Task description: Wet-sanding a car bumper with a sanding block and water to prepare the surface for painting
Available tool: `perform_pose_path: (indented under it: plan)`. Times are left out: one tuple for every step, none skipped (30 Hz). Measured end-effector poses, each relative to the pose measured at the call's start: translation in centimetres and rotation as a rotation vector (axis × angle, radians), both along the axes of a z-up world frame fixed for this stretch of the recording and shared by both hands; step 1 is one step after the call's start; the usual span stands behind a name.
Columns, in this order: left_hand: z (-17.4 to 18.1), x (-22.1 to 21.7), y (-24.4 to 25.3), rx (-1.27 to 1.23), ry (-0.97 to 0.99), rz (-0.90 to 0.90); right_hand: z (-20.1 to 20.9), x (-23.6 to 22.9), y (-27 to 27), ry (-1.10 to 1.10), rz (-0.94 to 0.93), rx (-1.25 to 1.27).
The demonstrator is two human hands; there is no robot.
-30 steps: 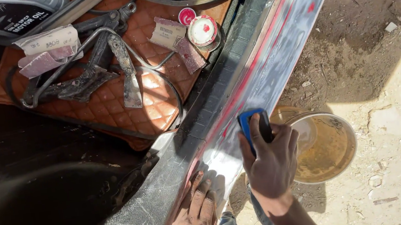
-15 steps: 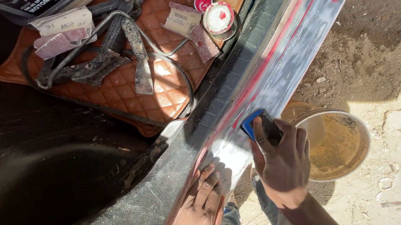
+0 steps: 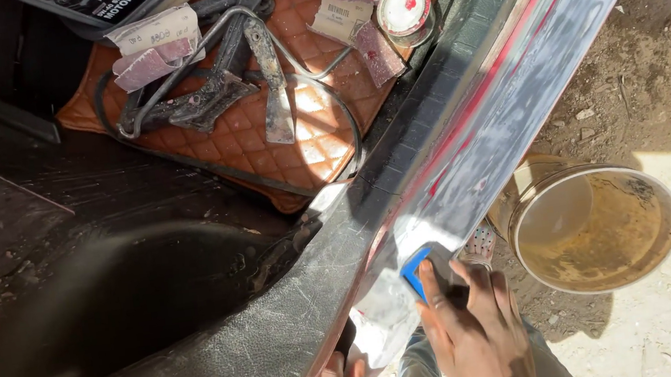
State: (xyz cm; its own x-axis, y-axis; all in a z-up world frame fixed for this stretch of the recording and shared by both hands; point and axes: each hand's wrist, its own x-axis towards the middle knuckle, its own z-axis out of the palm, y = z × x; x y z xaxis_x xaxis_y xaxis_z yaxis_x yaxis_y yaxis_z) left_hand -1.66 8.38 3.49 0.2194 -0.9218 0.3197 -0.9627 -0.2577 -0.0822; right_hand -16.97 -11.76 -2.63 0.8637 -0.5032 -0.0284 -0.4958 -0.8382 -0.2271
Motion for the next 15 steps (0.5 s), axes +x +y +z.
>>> perform_pose_path:
  plan:
    - [-0.9,-1.4,0.3,0.058,-0.001,0.140,2.3,0.6,0.5,-0.060,-0.058,0.080]
    - [-1.6,-3.3,0.8,0.125,0.004,0.284,4.7,0.9,1.3,-0.113,-0.111,0.168]
    - [-0.2,-3.0,-0.4,0.131,0.001,0.291,3.4,0.8,0.6,-0.114,-0.105,0.175]
    - [1.3,-2.8,-1.5,0.197,0.115,0.364,2.2,0.3,0.1,-0.159,-0.041,0.079]
    - [2.7,-2.6,-2.8,0.264,0.229,0.436,1.0,-0.2,-0.6,-0.203,0.023,-0.018]
    - [2.4,-2.8,-2.6,0.265,0.237,0.428,1.5,0.1,-0.5,-0.194,0.017,-0.020]
    - [2.1,-2.9,-2.5,0.205,0.246,0.429,2.0,0.4,-0.5,-0.191,-0.003,0.012]
    - [1.7,-2.9,-2.5,0.140,0.240,0.441,2.1,1.2,-0.7,-0.203,-0.012,0.046]
    - [1.7,-2.6,-2.5,0.137,0.233,0.445,3.0,1.1,-0.5,-0.210,-0.009,0.045]
    - [1.8,-2.7,-2.3,0.169,0.186,0.435,4.2,0.6,0.0,-0.187,-0.021,0.150]
    - [1.8,-2.7,-2.1,0.201,0.138,0.425,5.3,0.1,0.5,-0.163,-0.033,0.254]
    - [2.0,-2.9,-2.1,0.210,0.143,0.425,4.3,0.3,-0.5,-0.157,-0.035,0.262]
    - [2.3,-3.1,-2.1,0.256,0.188,0.436,3.4,0.5,-1.5,-0.217,0.007,0.190]
    - [2.4,-2.9,-2.2,0.295,0.224,0.447,2.2,1.1,-2.6,-0.287,0.049,0.111]
    - [2.8,-2.7,-2.2,0.298,0.219,0.447,2.9,0.7,-1.6,-0.291,0.048,0.114]
